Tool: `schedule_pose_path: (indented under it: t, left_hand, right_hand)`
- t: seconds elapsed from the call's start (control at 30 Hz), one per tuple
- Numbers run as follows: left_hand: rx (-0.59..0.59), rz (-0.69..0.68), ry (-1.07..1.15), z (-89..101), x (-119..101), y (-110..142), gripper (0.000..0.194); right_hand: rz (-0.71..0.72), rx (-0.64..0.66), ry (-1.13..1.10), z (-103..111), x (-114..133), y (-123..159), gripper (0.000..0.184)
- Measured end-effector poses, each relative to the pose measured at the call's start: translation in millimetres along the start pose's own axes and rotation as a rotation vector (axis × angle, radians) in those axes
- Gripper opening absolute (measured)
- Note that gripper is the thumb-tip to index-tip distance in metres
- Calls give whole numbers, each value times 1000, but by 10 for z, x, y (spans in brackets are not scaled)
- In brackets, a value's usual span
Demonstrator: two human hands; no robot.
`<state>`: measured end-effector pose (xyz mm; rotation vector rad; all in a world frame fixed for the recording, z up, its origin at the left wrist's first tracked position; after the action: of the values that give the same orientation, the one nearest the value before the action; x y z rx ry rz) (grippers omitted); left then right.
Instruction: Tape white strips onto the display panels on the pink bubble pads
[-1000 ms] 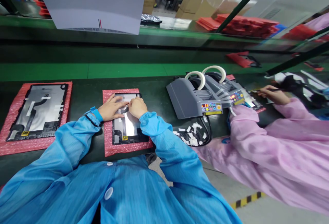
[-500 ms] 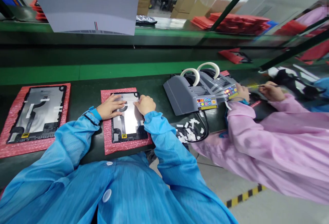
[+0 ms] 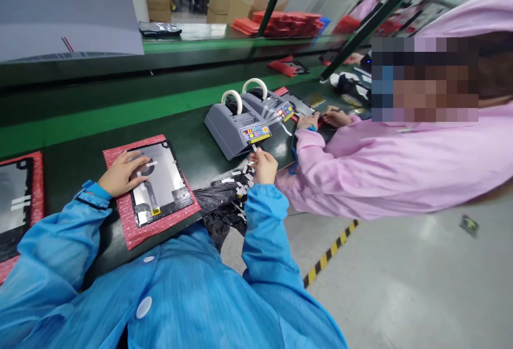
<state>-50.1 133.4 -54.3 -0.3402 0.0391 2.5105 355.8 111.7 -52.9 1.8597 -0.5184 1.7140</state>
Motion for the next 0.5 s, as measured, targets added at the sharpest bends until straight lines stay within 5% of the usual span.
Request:
schedule_pose_path:
  t: [0.17,0.5]
  left_hand:
    - [8,18,-10,17,-4,-1,53]
    - [10,32,7,33,-18,-13,54]
  right_hand:
    - [197,-117,-47,189,115,13,25]
    - [78,-9,-155,57,37,-74,40]
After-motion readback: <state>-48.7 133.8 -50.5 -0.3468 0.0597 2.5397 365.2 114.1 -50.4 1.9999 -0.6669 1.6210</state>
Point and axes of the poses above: each hand's wrist, its own y-axis away from the middle knuckle, its own z-axis out of the back of the hand, x = y × z, the point moved 9 cm from there along -y, towards the middle knuckle, and after that the axes turned 7 degrees about x, right-handed, at the moved point
